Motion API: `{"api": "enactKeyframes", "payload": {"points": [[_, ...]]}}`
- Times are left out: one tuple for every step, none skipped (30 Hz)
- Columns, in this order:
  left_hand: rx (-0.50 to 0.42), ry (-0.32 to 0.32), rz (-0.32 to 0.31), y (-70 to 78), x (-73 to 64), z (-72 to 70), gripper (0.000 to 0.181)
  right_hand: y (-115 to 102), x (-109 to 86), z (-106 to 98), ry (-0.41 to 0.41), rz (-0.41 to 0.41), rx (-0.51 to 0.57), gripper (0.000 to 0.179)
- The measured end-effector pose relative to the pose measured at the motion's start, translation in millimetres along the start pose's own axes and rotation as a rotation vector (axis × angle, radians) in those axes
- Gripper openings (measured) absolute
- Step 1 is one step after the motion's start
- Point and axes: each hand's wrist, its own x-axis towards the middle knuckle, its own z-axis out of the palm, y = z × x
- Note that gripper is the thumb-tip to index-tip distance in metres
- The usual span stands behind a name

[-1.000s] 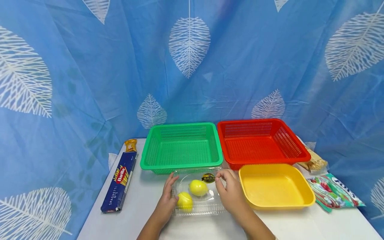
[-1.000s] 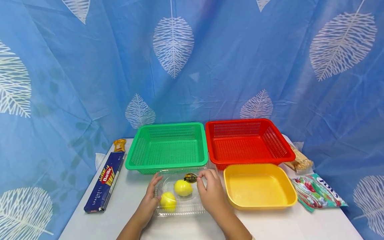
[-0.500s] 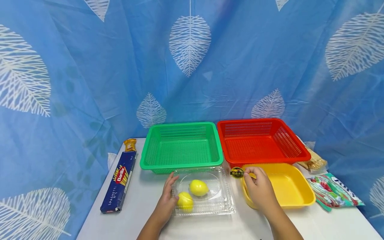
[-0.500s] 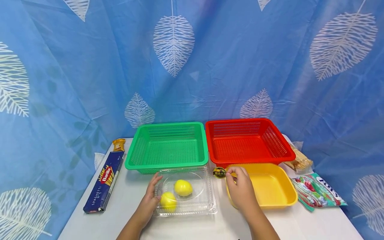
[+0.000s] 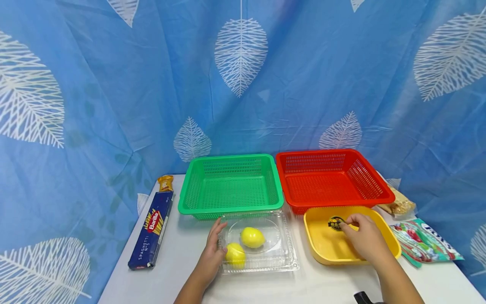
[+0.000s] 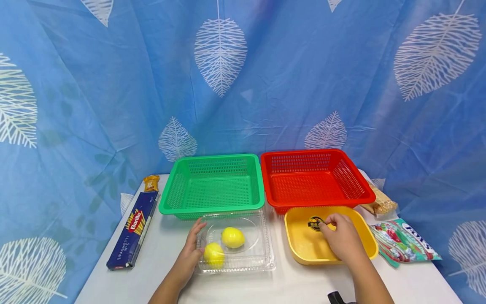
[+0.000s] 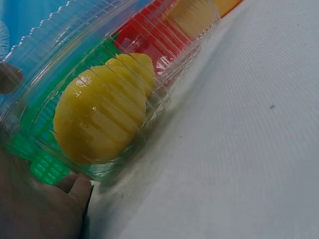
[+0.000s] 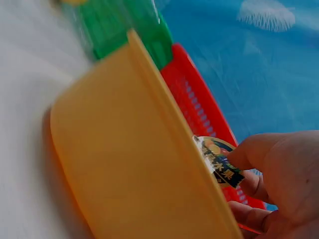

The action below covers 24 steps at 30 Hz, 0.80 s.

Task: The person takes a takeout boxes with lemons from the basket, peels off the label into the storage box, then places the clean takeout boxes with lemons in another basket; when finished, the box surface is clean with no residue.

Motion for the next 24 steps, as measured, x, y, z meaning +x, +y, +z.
{"api": "enactKeyframes", "payload": {"points": [[0.000,0.000,-0.002,0.1,-0.1,0.3,0.080,4.0,1.7,-1.9,-0.006,0.001,-0.021,0.036],[0.001,0.001,-0.001,-0.1,-0.3,0.5,0.079,7.1,3.3,-3.8,-0.014,-0.001,-0.037,0.035],[-0.001,0.000,0.001,-0.4,-0.6,0.8,0.079,9.5,4.9,-5.2,-0.022,-0.004,-0.054,0.034],[-0.003,0.001,0.001,-0.8,-0.7,0.9,0.079,11.4,6.8,-6.3,-0.028,-0.012,-0.067,0.033],[-0.005,0.001,0.002,-1.1,-0.8,1.0,0.079,12.8,8.6,-7.3,-0.037,-0.017,-0.073,0.032],[-0.009,0.000,0.005,-1.3,-0.9,1.1,0.079,13.9,10.2,-7.9,-0.049,-0.019,-0.075,0.032],[-0.012,-0.001,0.009,-1.4,-0.9,1.3,0.078,14.9,11.5,-8.4,-0.064,-0.018,-0.073,0.031],[-0.016,-0.004,0.009,-1.5,-0.8,1.5,0.078,16.2,12.8,-8.6,-0.079,-0.018,-0.069,0.031],[-0.021,-0.007,0.006,-1.5,-0.6,1.7,0.078,17.7,13.8,-8.4,-0.095,-0.012,-0.062,0.030],[-0.023,-0.008,0.006,-1.6,-0.7,1.5,0.078,18.5,15.3,-8.0,-0.112,-0.007,-0.049,0.030],[-0.025,-0.009,0.009,-1.8,-0.7,1.4,0.078,19.3,16.7,-7.3,-0.129,0.002,-0.038,0.028],[-0.025,-0.010,0.012,-1.7,-0.8,1.2,0.078,20.4,18.0,-6.2,-0.144,0.009,-0.028,0.027],[-0.025,-0.011,0.015,-1.7,-1.0,1.0,0.079,21.5,19.1,-5.0,-0.162,0.019,-0.012,0.025],[-0.026,-0.011,0.016,-1.8,-1.1,0.8,0.079,22.5,20.1,-3.6,-0.178,0.028,0.004,0.024],[-0.026,-0.010,0.020,-1.7,-1.2,0.6,0.079,23.0,20.8,-2.3,-0.192,0.036,0.018,0.022],[-0.026,-0.010,0.023,-1.8,-1.4,0.8,0.079,23.8,21.1,-1.3,-0.202,0.044,0.028,0.021],[-0.025,-0.009,0.022,-1.9,-1.6,1.0,0.079,24.3,21.3,-0.5,-0.212,0.052,0.036,0.019],[-0.023,-0.008,0.021,-1.8,-1.7,1.1,0.079,24.5,21.3,0.1,-0.220,0.061,0.046,0.019],[-0.022,-0.008,0.020,-1.6,-1.7,1.2,0.079,24.6,21.3,0.6,-0.223,0.065,0.049,0.018],[-0.021,-0.007,0.018,-1.4,-1.8,1.2,0.079,24.4,21.2,0.9,-0.222,0.066,0.046,0.018],[-0.019,-0.007,0.018,-1.1,-1.8,1.2,0.079,24.1,21.1,1.0,-0.223,0.067,0.043,0.019],[-0.018,-0.008,0.017,-0.8,-1.9,1.2,0.079,23.6,21.1,1.1,-0.223,0.067,0.040,0.019],[-0.019,-0.009,0.017,-0.6,-1.9,1.1,0.079,23.2,21.0,1.1,-0.225,0.065,0.034,0.020],[-0.019,-0.010,0.018,-0.4,-2.0,1.1,0.079,22.7,21.0,1.1,-0.224,0.063,0.028,0.020]]}}
